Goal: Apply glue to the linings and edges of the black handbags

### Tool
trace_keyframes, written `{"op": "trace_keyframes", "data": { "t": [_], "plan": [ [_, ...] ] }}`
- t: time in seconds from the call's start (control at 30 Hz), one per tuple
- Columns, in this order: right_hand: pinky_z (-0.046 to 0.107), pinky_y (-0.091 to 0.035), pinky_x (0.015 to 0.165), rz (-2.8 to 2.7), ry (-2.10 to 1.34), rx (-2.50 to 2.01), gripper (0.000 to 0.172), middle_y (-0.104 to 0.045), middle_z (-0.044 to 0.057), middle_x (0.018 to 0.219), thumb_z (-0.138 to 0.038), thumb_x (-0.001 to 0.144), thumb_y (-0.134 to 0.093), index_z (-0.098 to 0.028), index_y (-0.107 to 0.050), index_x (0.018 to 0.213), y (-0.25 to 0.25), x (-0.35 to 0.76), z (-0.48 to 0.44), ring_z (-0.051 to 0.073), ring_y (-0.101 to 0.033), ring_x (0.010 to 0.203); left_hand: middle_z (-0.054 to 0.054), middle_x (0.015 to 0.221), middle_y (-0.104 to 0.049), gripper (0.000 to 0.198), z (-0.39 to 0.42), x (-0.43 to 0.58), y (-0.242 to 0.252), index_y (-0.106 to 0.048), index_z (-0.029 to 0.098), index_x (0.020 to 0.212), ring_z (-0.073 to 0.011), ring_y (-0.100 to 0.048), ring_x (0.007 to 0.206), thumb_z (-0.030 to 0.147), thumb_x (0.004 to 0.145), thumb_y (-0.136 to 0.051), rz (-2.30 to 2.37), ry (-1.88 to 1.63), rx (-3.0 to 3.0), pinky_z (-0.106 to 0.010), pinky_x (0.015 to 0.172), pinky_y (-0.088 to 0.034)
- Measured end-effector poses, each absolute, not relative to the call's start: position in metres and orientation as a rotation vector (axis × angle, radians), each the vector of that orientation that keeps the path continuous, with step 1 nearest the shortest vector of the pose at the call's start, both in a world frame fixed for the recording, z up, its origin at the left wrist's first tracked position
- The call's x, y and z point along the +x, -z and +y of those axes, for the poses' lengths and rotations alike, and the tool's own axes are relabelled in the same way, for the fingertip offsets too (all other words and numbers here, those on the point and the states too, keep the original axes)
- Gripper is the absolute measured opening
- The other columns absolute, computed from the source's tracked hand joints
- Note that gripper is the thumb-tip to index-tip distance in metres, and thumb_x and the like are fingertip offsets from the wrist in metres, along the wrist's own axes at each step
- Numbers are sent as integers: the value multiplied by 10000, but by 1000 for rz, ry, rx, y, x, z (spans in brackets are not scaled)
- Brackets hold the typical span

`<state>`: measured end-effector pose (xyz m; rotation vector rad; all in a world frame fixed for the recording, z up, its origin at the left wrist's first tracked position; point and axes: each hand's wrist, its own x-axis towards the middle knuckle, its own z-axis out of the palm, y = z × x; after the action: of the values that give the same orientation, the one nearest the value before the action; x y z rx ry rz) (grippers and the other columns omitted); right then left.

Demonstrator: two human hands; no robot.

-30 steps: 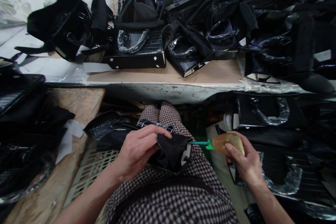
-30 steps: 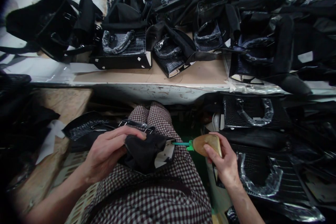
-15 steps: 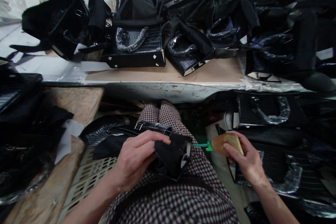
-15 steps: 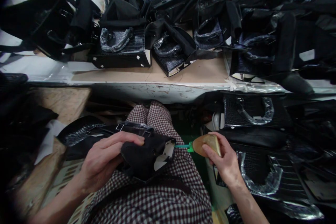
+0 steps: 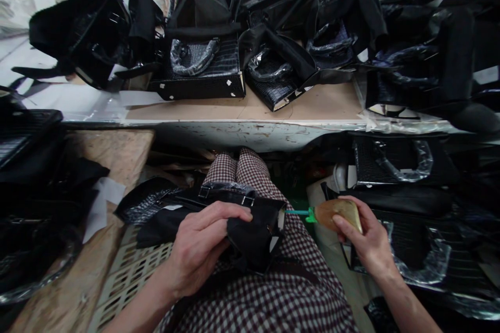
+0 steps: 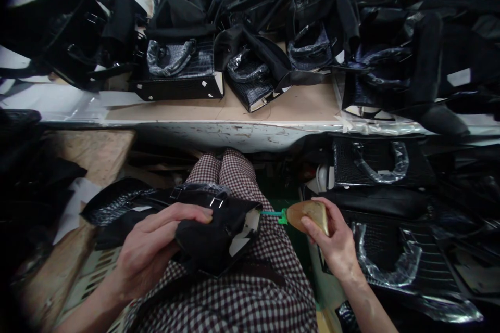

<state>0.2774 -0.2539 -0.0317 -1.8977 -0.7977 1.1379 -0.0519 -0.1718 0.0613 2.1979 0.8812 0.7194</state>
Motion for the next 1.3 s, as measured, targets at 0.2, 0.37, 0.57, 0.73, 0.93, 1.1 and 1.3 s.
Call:
{"op": "trace_keyframes", "data": {
  "t": [0.2,0.37,0.57,0.73,0.93,1.1,1.3],
  "plan": [
    [271,-538,436,-905,-1221,-1930,558,-691,46,938,-532,733,-771,-210,-615,1161,28,281,-257,196,-611,615,-93,1097,-691,209,-173,-52,-60,-631,139,1079,-148,-669,1045,48,969,-478,902,-709,2168,-209,918,-519],
    [270,-522,433,-852,-1234,-1904,530,-696,34,943,-514,758,-766,-223,-619,1176,30,284,-261,185,-599,590,-85,1091,-692,206,-175,-52,-62,-631,141,1073,-135,-667,1040,45,966,-484,900,-722,2163,-189,927,-509],
    [291,-511,428,-751,-1057,-1894,569,-672,36,891,-502,676,-820,-214,-617,1123,32,275,-254,159,-549,492,-85,1094,-695,210,-178,-53,-60,-635,141,1067,-141,-670,1036,35,952,-496,917,-731,2154,-198,922,-516],
    [291,-529,463,-787,-1029,-1888,586,-677,68,955,-496,650,-826,-215,-611,1117,31,275,-253,214,-631,626,-85,1074,-702,198,-177,-52,-60,-644,140,1047,-139,-677,1020,47,961,-492,930,-744,2155,-195,913,-519],
    [277,-545,525,-955,-1157,-1906,522,-707,56,989,-488,708,-802,-233,-641,1134,22,281,-258,245,-666,758,-95,1074,-715,203,-178,-51,-59,-650,144,1045,-164,-690,1014,45,952,-499,931,-759,2155,-226,889,-547],
    [276,-466,397,-773,-1201,-1895,519,-690,38,889,-533,758,-765,-219,-632,1150,23,279,-261,177,-560,523,-96,1079,-722,193,-187,-53,-58,-653,146,1067,-172,-689,1036,75,966,-504,960,-802,2144,-241,907,-551],
    [272,-424,358,-604,-1193,-1852,530,-664,45,815,-534,760,-761,-186,-628,1136,19,273,-266,171,-521,493,-86,1071,-725,200,-206,-58,-57,-659,145,1083,-157,-678,1076,129,1001,-477,1018,-828,2121,-221,943,-540]
  ]
}}
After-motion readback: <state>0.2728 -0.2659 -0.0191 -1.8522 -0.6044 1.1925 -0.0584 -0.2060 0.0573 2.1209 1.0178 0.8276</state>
